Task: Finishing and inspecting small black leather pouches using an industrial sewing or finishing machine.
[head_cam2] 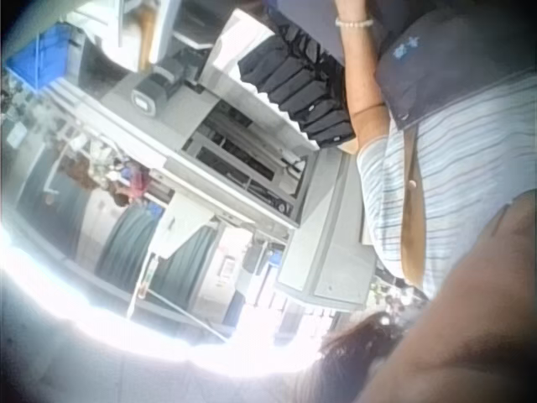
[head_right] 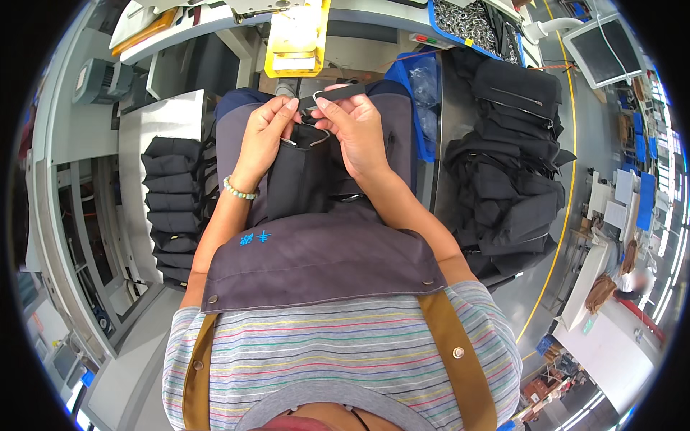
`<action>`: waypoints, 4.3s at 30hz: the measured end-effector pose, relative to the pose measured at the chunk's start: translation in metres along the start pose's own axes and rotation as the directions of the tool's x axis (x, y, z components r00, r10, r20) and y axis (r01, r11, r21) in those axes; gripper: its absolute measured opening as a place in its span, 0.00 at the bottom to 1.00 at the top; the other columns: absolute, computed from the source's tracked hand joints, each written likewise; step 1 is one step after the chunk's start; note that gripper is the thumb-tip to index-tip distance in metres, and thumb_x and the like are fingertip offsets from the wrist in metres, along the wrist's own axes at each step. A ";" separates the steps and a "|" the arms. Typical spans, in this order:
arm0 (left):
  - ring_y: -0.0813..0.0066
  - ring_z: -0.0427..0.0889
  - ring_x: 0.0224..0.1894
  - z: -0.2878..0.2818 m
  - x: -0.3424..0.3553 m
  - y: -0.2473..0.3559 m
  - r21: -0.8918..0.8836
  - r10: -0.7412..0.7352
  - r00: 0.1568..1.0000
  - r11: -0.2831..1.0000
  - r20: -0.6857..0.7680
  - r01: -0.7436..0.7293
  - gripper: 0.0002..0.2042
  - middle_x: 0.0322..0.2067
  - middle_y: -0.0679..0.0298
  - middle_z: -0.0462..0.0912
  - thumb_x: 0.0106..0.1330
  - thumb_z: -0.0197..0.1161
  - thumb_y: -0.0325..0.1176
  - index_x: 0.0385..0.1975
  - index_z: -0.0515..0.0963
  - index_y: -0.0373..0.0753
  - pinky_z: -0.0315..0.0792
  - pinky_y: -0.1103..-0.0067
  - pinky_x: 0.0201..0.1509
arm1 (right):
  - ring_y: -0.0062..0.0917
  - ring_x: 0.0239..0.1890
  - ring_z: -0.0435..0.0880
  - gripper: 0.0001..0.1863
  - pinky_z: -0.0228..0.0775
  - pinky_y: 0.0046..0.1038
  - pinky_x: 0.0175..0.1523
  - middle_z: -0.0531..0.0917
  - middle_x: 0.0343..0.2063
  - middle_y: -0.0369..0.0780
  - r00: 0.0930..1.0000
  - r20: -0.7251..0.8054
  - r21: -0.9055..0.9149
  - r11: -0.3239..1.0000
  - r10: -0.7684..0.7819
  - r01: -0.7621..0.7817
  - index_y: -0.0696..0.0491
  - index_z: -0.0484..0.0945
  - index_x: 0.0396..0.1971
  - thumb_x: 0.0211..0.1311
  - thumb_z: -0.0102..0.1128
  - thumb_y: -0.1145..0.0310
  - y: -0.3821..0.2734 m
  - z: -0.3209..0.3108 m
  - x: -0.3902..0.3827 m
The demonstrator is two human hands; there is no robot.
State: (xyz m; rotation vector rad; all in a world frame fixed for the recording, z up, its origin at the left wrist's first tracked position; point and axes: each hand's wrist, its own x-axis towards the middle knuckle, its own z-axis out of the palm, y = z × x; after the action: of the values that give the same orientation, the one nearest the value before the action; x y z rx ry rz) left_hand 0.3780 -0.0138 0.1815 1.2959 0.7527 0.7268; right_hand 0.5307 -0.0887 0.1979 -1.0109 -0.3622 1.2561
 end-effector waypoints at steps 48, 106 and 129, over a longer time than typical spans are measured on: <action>0.63 0.75 0.18 -0.008 0.008 0.049 0.880 0.478 0.864 0.329 0.159 -0.344 0.26 0.15 0.61 0.74 0.67 0.66 0.37 0.64 0.71 0.40 0.67 0.68 0.27 | 0.24 0.26 0.85 0.13 0.75 0.27 0.33 0.87 0.26 0.42 0.809 0.578 -0.816 0.091 0.106 0.571 0.60 0.84 0.36 0.54 0.59 0.69 -0.164 0.064 0.140; 0.90 0.65 0.20 -0.023 0.004 0.036 0.212 0.378 0.926 0.905 -0.003 -0.369 0.07 0.17 0.71 0.77 0.71 0.61 0.30 0.34 0.84 0.35 0.60 0.85 0.26 | 0.43 0.27 0.81 0.14 0.74 0.38 0.33 0.83 0.26 0.47 0.679 0.687 -0.685 0.080 -0.259 0.724 0.53 0.84 0.40 0.53 0.58 0.73 -0.068 0.001 0.081; 0.87 0.75 0.42 -0.037 0.003 0.040 0.162 -0.009 0.957 0.986 0.290 -0.040 0.11 0.35 0.71 0.82 0.76 0.57 0.34 0.41 0.81 0.32 0.69 0.85 0.47 | 0.10 0.32 0.69 0.11 0.61 0.18 0.39 0.74 0.28 0.28 0.784 0.618 -0.442 0.849 0.054 0.290 0.57 0.77 0.28 0.71 0.59 0.67 -0.029 -0.026 0.045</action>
State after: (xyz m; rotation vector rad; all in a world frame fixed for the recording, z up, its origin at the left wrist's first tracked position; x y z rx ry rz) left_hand 0.3472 0.0146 0.2170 1.5229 0.5732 0.4772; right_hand 0.5812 -0.0586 0.1940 -0.9714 -1.3253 1.3772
